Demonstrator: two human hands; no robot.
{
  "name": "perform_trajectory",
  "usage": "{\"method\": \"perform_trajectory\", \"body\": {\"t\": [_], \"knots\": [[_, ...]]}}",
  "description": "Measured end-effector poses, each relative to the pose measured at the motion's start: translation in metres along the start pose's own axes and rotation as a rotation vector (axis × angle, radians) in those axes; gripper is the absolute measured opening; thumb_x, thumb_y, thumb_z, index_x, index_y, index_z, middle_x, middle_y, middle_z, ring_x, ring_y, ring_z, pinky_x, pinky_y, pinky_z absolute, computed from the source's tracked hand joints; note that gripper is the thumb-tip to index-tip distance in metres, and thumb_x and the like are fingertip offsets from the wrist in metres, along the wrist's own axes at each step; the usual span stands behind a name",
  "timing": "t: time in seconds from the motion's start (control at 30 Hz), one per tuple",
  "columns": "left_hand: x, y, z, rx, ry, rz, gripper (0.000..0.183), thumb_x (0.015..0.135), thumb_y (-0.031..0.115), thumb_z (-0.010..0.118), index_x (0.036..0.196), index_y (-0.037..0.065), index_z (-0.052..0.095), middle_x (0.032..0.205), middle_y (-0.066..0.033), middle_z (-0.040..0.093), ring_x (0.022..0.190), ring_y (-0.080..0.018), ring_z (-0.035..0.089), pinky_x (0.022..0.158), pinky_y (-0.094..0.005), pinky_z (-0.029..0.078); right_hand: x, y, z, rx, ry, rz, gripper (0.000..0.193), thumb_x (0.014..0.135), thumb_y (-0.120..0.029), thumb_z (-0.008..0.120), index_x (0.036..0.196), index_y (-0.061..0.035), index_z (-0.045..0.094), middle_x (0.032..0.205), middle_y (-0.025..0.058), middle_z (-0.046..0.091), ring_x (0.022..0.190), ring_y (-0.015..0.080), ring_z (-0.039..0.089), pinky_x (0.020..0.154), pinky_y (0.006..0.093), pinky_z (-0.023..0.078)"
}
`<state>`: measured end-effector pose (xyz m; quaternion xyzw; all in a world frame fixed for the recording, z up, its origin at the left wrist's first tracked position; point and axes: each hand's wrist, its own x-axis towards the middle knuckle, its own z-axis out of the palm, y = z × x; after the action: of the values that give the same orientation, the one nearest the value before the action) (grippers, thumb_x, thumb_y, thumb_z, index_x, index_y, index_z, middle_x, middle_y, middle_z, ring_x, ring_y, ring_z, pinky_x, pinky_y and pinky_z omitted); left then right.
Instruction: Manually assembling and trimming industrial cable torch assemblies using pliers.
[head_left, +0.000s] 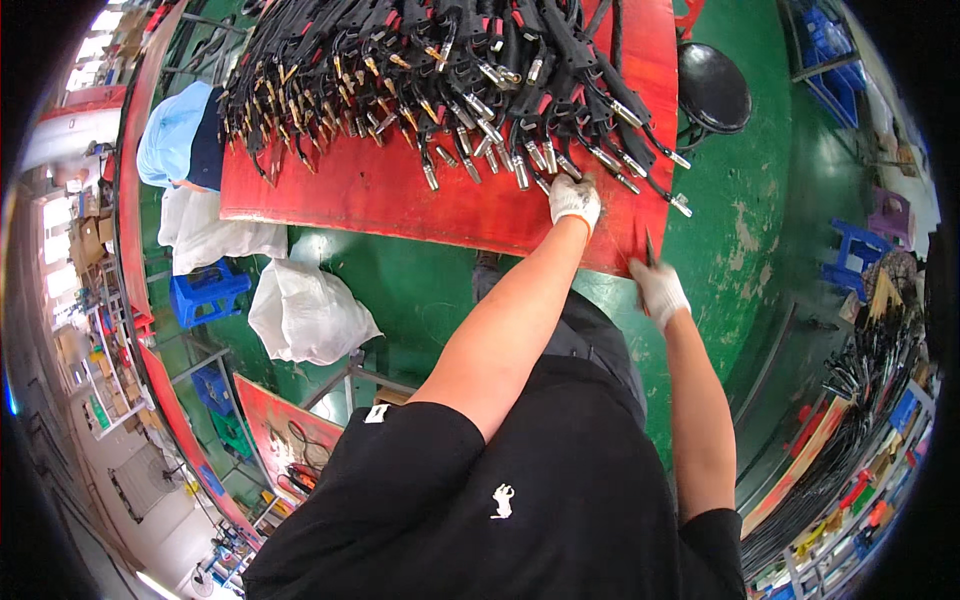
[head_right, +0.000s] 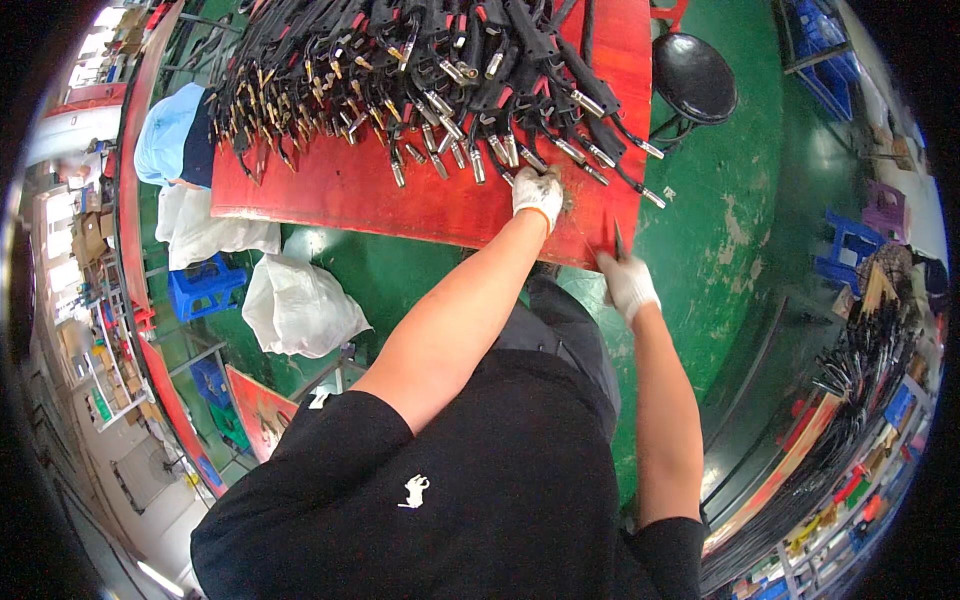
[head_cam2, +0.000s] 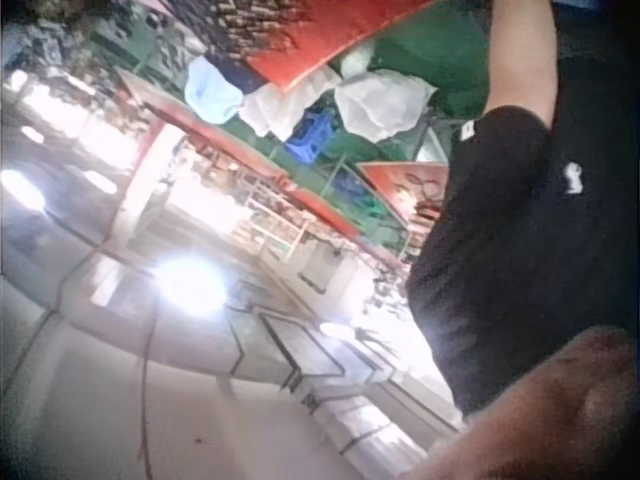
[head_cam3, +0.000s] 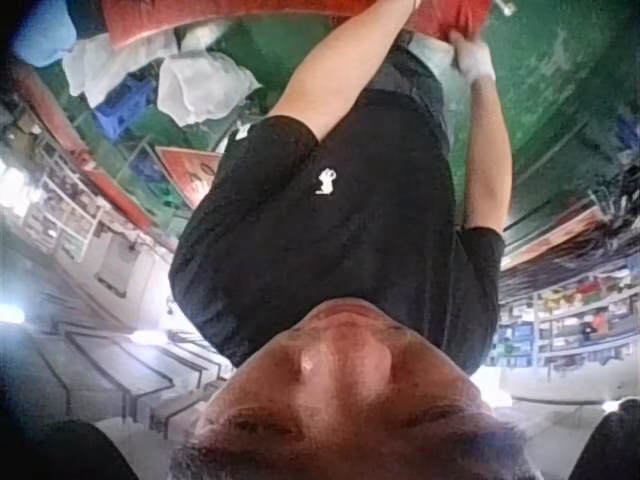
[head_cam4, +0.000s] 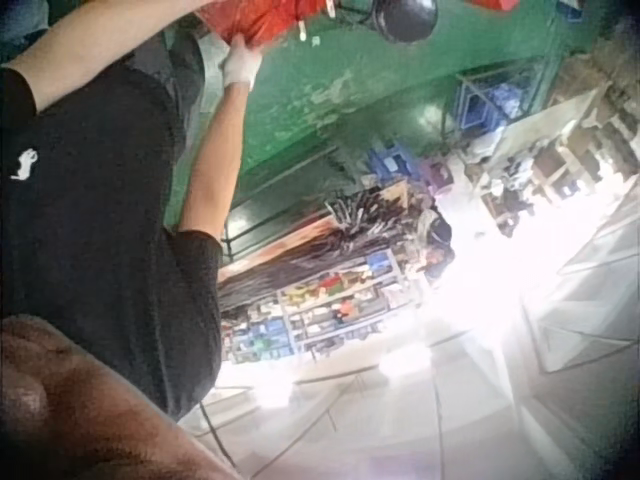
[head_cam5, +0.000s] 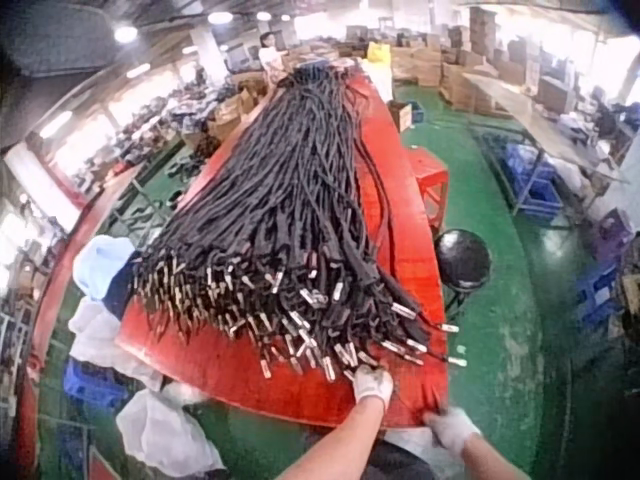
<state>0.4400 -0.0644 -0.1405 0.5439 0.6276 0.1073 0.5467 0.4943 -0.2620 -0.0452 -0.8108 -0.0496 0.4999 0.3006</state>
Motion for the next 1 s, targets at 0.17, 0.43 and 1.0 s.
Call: {"method": "perform_trajectory", "body": {"t": [0.17, 0.43, 1.0], "knots": [[-0.015, 0.017, -0.007, -0.033, -0.039, 0.010, 0.030, 0.091, 0.026, 0.065, 0.090, -0.004, 0.063, 0.078, -0.0206, 0.068, 0.073, -0.0336, 0.067, 0.067, -0.0430, 0.052, -0.096, 0.233, -0.094, -0.065, 0.071, 0.132, 0.023, 0.091, -0.025, 0.065, 0.089, -0.0031, 0.058, 0.065, -0.0028, 0.043, 0.052, 0.0099, 0.042, 0.045, 0.0326, 0.034], [0.019, -0.020, 0.011, -0.105, -0.017, 0.063, 0.021, 0.095, 0.020, 0.062, 0.092, -0.001, 0.061, 0.072, -0.0100, 0.063, 0.059, -0.0231, 0.063, 0.053, -0.0393, 0.050, -0.246, 0.380, -0.155, 0.021, 0.452, 0.621, 0.020, 0.090, -0.023, 0.061, 0.091, -0.0036, 0.061, 0.061, 0.0031, 0.049, 0.045, 0.0177, 0.049, 0.037, 0.0355, 0.038], [0.018, -0.016, 0.005, -0.235, -0.156, -0.036, 0.035, 0.090, 0.030, 0.067, 0.095, -0.005, 0.066, 0.091, -0.0273, 0.069, 0.087, -0.0403, 0.068, 0.076, -0.0457, 0.051, 0.019, -0.066, 0.069, 0.631, 0.006, 0.018, 0.029, 0.094, -0.024, 0.065, 0.111, -0.0007, 0.061, 0.071, 0.0040, 0.058, 0.048, 0.0164, 0.053, 0.042, 0.0326, 0.042]]}}
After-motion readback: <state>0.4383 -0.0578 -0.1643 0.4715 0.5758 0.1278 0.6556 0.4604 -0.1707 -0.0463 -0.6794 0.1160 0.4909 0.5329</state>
